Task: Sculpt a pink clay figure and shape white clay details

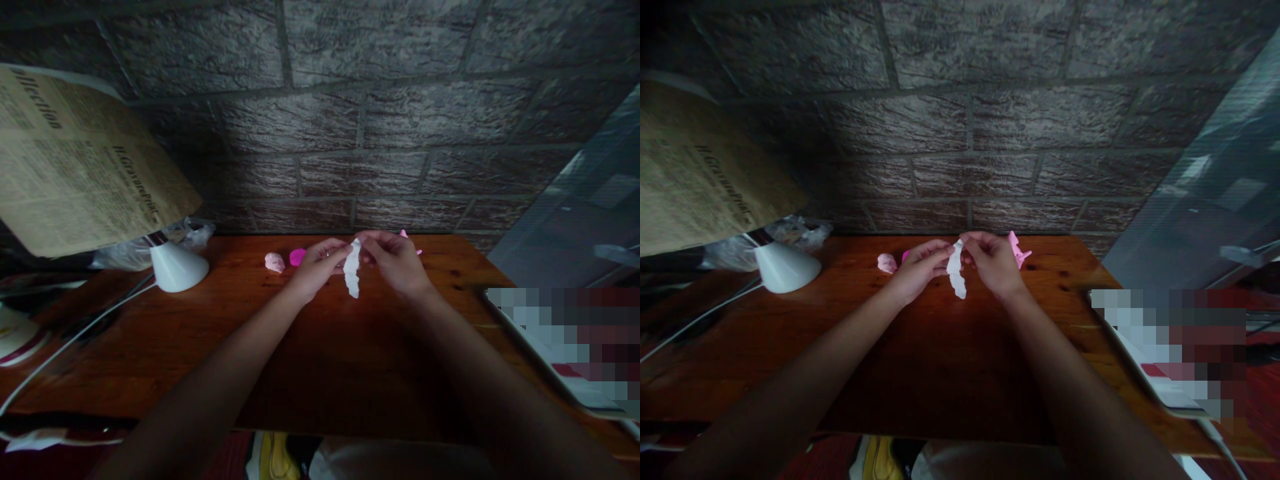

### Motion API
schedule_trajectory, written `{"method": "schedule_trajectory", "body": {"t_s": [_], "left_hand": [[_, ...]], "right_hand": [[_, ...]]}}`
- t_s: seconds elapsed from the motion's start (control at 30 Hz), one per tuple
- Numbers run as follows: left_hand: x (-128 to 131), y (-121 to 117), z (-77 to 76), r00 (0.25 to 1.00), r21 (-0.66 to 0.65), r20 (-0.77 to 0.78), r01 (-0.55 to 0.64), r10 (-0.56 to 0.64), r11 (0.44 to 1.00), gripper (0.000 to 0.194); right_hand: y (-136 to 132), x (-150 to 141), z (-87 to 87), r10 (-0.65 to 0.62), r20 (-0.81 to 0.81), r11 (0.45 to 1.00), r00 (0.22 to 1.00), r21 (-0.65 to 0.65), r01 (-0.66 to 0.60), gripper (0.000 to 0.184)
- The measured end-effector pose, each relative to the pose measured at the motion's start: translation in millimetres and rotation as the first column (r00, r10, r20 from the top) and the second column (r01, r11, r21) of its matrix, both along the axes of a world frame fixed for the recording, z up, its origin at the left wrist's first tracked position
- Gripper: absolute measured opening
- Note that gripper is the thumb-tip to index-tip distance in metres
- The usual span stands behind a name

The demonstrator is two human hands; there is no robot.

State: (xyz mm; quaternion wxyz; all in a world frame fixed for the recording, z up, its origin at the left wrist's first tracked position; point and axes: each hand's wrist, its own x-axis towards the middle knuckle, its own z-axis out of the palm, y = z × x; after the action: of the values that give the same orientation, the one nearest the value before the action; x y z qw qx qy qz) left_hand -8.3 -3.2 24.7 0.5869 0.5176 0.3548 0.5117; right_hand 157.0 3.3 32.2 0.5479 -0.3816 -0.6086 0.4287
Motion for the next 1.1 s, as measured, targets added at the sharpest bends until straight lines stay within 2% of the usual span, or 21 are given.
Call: {"method": "schedule_trajectory", "body": {"t_s": [0.2, 0.47, 0.8, 1.1], "left_hand": [[0.2, -1.4, 1.8, 0.997, 0.02, 0.021, 0.069, -0.07, 0.997, 0.023], [-1.1, -1.1, 0.9, 0.999, 0.014, -0.007, 0.054, -0.054, 0.998, 0.02], [-0.9, -2.2, 0.8, 0.996, 0.006, -0.016, 0.091, -0.091, 0.996, 0.029], [0.5, -2.4, 1.4, 0.996, 0.017, 0.002, 0.088, -0.088, 0.996, 0.023]], "right_hand": [[0.5, 0.1, -1.2, 0.009, -0.05, 0.999, 0.999, -0.039, -0.011, 0.039], [1.2, 3.2, 0.2, 0.024, -0.029, 0.999, 0.999, -0.028, -0.025, 0.032], [-3.1, 0.6, 3.9, 0.028, -0.066, 0.998, 0.997, -0.053, -0.031, 0.031], [-2.2, 1.6, 2.1, 0.073, -0.074, 0.997, 0.995, -0.028, -0.076, 0.025]]}}
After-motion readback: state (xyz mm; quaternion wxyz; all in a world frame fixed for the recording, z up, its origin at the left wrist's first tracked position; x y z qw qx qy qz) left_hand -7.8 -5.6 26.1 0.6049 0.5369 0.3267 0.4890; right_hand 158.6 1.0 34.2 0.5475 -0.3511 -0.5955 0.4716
